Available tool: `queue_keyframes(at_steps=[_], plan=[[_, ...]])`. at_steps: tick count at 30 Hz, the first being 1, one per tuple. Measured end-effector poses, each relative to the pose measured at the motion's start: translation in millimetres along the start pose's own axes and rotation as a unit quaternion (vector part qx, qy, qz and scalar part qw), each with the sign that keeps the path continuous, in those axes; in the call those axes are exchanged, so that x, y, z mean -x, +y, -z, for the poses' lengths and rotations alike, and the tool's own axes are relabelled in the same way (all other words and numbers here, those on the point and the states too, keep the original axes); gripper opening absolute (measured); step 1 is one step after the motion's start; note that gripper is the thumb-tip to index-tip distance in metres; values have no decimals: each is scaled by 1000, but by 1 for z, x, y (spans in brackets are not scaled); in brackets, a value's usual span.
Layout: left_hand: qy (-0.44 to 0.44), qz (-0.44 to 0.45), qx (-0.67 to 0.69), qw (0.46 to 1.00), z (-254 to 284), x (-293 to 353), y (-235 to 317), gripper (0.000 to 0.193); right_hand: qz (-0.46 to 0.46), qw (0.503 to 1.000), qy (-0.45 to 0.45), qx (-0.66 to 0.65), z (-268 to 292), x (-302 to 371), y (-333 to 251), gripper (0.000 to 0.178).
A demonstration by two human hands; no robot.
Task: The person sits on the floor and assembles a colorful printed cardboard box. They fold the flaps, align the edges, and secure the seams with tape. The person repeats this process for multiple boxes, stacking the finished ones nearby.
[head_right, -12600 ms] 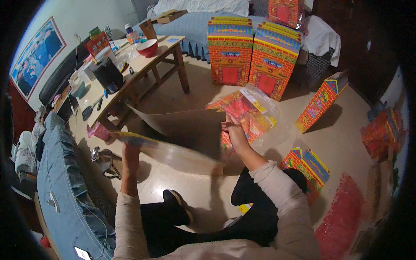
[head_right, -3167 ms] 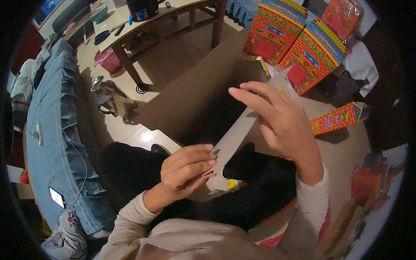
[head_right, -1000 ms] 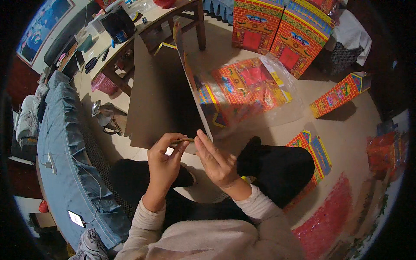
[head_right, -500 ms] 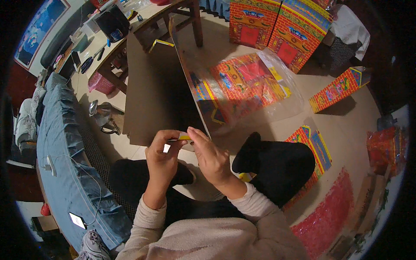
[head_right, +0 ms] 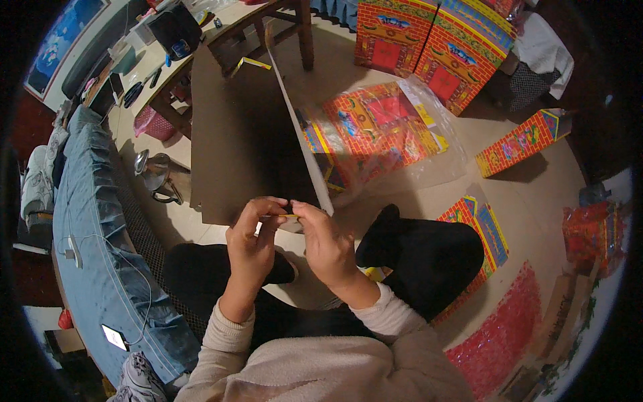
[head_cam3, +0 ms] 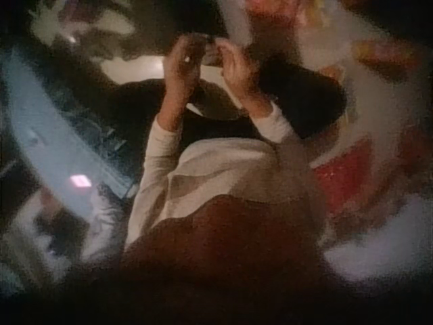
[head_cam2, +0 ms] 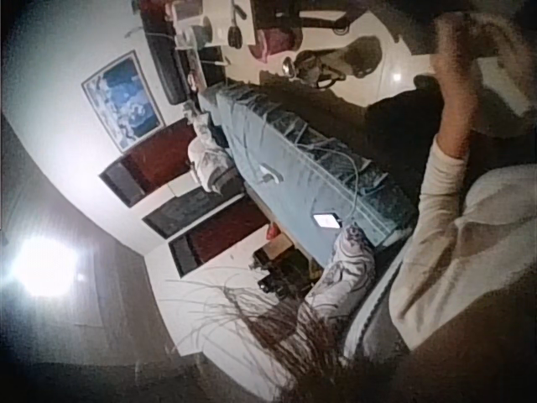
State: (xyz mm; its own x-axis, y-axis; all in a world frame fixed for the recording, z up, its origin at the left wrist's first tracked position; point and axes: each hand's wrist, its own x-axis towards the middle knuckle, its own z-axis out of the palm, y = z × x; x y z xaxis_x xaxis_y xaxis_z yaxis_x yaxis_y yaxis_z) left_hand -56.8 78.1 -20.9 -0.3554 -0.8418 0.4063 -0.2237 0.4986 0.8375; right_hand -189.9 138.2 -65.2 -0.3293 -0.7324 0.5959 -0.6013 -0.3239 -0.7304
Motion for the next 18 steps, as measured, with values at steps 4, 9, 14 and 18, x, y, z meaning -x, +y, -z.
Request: queue_keyframes(at_steps=[4, 9, 14, 18], plan=[[0, -45, -18, 999, 3, -1, 5, 26, -83, 991, 1, -104, -3, 1, -16, 19], [-14, 13, -10, 1000, 9, 0, 12, 46, -90, 988, -48, -120, 0, -1, -17, 19], [-44, 5, 50, 998, 10, -2, 5, 38, -79, 986, -38, -142, -3, -3, -17, 16], [-94, 35, 173, 980, 10, -13, 2, 61, -76, 985, -32, -154, -6, -2, -14, 15]])
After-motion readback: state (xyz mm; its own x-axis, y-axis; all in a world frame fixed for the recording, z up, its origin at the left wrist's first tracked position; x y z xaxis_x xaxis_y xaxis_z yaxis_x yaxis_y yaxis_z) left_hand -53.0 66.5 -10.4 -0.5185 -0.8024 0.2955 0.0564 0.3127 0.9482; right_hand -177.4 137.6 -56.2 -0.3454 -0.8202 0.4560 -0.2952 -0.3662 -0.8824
